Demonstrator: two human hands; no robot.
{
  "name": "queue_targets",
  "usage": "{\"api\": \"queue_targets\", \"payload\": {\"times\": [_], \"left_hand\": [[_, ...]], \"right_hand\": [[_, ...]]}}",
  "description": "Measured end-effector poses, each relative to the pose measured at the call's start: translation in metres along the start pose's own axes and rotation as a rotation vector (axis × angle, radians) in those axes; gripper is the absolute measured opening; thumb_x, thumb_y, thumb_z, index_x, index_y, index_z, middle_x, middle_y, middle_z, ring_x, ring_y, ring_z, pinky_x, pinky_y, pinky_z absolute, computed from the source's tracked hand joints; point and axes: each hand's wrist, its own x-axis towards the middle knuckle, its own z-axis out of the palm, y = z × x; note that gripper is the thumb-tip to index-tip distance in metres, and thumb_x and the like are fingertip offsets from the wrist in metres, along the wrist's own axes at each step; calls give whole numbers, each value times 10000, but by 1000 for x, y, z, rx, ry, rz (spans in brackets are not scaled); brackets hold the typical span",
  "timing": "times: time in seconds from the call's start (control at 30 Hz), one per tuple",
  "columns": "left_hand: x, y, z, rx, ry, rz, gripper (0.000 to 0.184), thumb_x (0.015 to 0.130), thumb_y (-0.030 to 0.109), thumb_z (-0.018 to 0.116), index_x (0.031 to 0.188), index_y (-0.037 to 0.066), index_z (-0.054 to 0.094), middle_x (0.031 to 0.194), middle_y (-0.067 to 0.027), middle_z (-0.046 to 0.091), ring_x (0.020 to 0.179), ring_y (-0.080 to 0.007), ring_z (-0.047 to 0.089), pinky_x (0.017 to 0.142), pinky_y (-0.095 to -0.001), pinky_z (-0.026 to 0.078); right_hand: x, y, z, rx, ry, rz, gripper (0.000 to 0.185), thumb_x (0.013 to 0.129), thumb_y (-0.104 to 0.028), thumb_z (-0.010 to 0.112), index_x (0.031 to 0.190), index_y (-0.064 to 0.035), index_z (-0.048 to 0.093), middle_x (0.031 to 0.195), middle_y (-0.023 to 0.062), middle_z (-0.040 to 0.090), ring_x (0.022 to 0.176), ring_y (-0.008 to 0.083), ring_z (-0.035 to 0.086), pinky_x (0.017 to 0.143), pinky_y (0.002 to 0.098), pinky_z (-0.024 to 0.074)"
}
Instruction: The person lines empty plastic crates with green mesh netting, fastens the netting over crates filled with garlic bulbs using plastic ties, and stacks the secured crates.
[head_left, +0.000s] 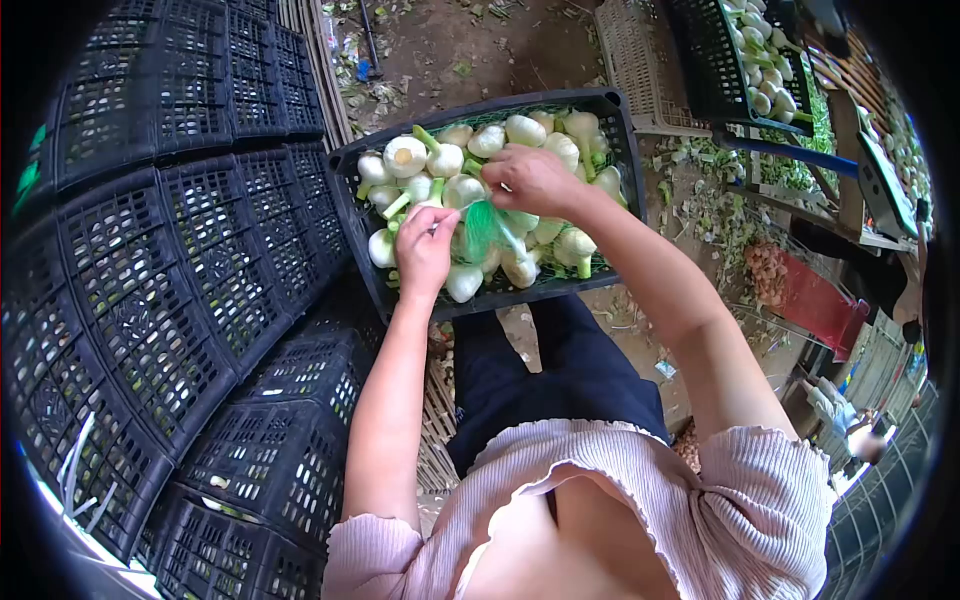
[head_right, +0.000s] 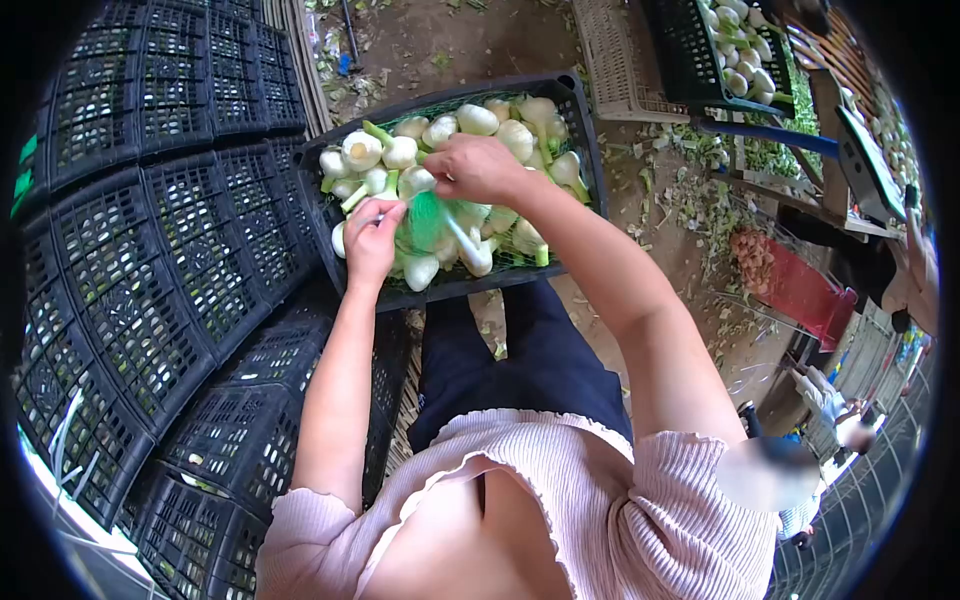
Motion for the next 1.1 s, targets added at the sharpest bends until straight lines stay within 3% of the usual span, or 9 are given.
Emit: {"api": "queue_targets", "payload": {"times": [0.1,0.3,0.43,0.47,0.6,0.7,0.83,1.0,1.1], "left_hand": [[-17,-4,-1,-354,-17,-562,78,737,66,607,708,-2,583,657,-37,559,555,-123,503,527,-230,387],[-31,-7,-10,-681,75,-935,98,754,106,598,811,33,566,672,-18,551,544,-83,510,467,-186,409],[-11,-33,-101,-490,594,-730,266,758,188,592,985,79,504,758,16,498,576,-68,457,446,-183,394],[-4,-41,-120,-404,630,-777,315,761,291,592,997,103,500,827,3,504,703,-78,464,574,-234,397],[16,-134,-99,-163,204,-753,438,760,460,535,908,48,556,699,-27,518,625,-160,477,614,-272,387],[15,-130,-58,283,277,-599,344,703,209,625,905,-59,548,828,-127,602,750,-233,570,710,-305,428],[10,-131,-52,565,375,-609,372,684,215,631,928,-52,543,883,-208,592,823,-337,572,732,-381,428],[-5,-143,-55,325,352,-705,301,694,243,608,886,22,540,869,-179,587,835,-344,562,718,-414,428],[-31,-53,-51,428,432,-820,265,695,226,602,841,17,531,790,-194,579,764,-361,559,641,-426,427]], "right_hand": [[-7,2,-2,-66,-6,-55,139,598,-129,573,636,-81,448,664,42,469,682,232,497,575,354,421],[-25,3,8,-84,28,90,167,619,-139,618,748,-107,516,734,36,511,756,230,511,653,339,438],[-60,27,-32,-154,554,323,372,668,-129,649,1016,-63,533,981,132,543,939,278,492,819,345,402],[-77,39,-42,-136,636,523,412,679,-125,647,1057,-33,511,1003,145,538,947,291,492,823,356,399],[-127,78,-3,126,521,1001,311,744,-231,574,953,-8,514,903,205,549,842,342,531,735,386,413],[-121,70,3,112,497,1192,257,768,-286,520,857,-45,507,799,195,557,796,352,532,681,402,404],[-127,72,9,43,502,1156,280,786,-334,499,912,-84,509,796,176,572,781,362,537,664,414,408],[-128,85,11,26,463,1118,338,763,-361,491,1031,-157,524,877,160,584,829,343,550,702,420,423],[-134,125,19,66,507,967,329,735,-318,569,972,-88,561,751,124,594,695,251,575,643,354,427]]}}
